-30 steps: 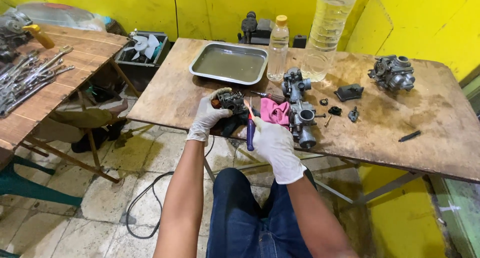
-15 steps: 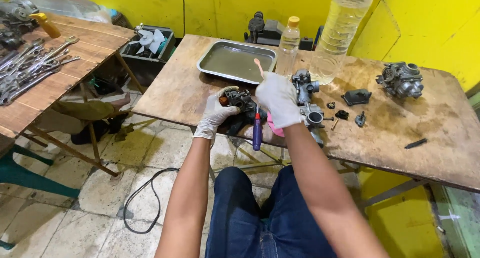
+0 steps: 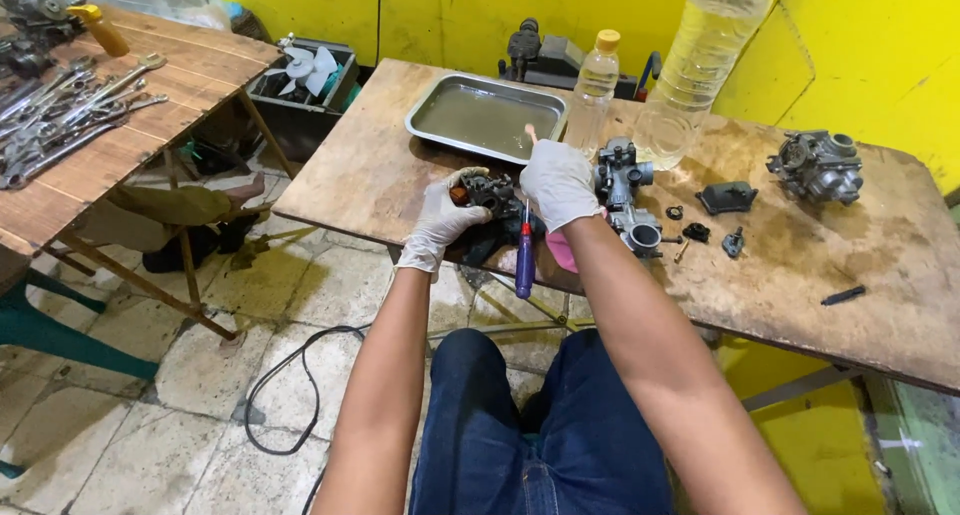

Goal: The person cleans a carburetor component by dipping it in a liquid-filled tray and scrubbing it with a toothbrush. They repeatedly dip the toothbrush into the tray and scrub the component, then place it on the table.

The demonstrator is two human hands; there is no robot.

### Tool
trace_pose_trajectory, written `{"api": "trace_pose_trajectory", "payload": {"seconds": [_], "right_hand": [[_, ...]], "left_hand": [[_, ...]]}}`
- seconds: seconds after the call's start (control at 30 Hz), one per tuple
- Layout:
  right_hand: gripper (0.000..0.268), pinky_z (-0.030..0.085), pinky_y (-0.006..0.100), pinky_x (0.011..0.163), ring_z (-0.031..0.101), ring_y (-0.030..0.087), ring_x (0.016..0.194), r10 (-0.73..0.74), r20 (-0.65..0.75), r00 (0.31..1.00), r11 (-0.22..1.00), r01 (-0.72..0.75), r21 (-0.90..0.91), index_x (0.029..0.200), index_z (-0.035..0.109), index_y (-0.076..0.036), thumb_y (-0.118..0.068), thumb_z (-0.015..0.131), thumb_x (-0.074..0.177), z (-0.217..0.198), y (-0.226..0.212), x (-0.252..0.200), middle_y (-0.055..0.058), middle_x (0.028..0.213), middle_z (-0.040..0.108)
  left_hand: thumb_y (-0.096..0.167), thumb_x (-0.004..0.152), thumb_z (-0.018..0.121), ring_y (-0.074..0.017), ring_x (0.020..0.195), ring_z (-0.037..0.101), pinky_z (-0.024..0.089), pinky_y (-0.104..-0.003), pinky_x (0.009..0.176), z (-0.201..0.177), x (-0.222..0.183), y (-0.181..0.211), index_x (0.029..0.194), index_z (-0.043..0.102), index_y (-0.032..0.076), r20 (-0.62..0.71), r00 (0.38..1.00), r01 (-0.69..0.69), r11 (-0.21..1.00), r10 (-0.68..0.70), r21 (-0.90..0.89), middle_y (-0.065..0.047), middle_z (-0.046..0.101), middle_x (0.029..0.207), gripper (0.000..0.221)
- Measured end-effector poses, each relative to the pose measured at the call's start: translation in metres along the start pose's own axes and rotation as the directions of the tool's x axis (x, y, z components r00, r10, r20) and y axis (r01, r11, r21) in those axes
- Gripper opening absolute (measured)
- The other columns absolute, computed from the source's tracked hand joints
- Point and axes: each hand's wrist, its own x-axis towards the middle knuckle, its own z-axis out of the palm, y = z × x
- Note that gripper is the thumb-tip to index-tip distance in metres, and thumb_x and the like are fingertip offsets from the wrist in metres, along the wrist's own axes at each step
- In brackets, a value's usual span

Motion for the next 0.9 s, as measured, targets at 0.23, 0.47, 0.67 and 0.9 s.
{"api": "trace_pose_trajectory", "payload": {"seconds": [0.23,0.47,0.67,0.9], "right_hand": [[0.039,0.057,0.053,0.092,0.071,0.035,0.114,0.058,-0.059,0.997,0.979,-0.045,0.201,0.12,0.074,-0.018,-0.03,0.053,0.089,-0.018,0.002,-0.032,0.013,0.11,0.077],[0.048,0.052,0.052,0.1,0.068,0.038,0.115,0.174,0.064,0.983,0.906,-0.186,0.38,0.141,0.056,-0.048,-0.033,0.041,0.098,-0.018,0.003,-0.121,0.015,0.113,0.074],[0.05,0.051,0.056,0.101,0.069,0.045,0.111,0.145,0.092,0.985,0.86,-0.171,0.48,0.146,0.055,-0.03,-0.024,0.042,0.098,-0.016,-0.011,-0.168,0.031,0.102,0.072],[0.055,0.056,0.056,0.088,0.074,0.045,0.097,0.092,0.07,0.993,0.925,-0.111,0.363,0.152,0.046,-0.033,-0.025,0.04,0.097,0.015,-0.021,-0.161,0.03,0.086,0.074]], "left_hand": [[-0.007,0.054,0.086,-0.0137,0.083,0.07,0.06,-0.028,0.077,0.005,-0.002,0.008,0.109,0.077,0.01,-0.082,0.993,0.081,0.996,-0.085,-0.048,-0.005,0.075,0.088,0.059],[0.003,0.057,0.091,-0.0098,0.073,0.065,0.057,-0.025,0.067,0.01,-0.002,0.005,0.091,0.077,0.013,-0.213,0.97,0.122,0.992,-0.115,0.019,-0.001,0.07,0.074,0.038],[0.009,0.053,0.094,-0.0099,0.07,0.068,0.057,-0.026,0.065,0.018,0.006,-0.008,0.084,0.077,0.015,-0.304,0.944,0.15,0.988,-0.13,0.044,-0.001,0.071,0.071,0.036],[0.009,0.055,0.093,-0.0106,0.072,0.069,0.058,-0.027,0.065,0.017,0.011,-0.014,0.086,0.077,0.015,-0.317,0.935,0.19,0.979,-0.156,0.079,-0.001,0.072,0.073,0.035]]}}
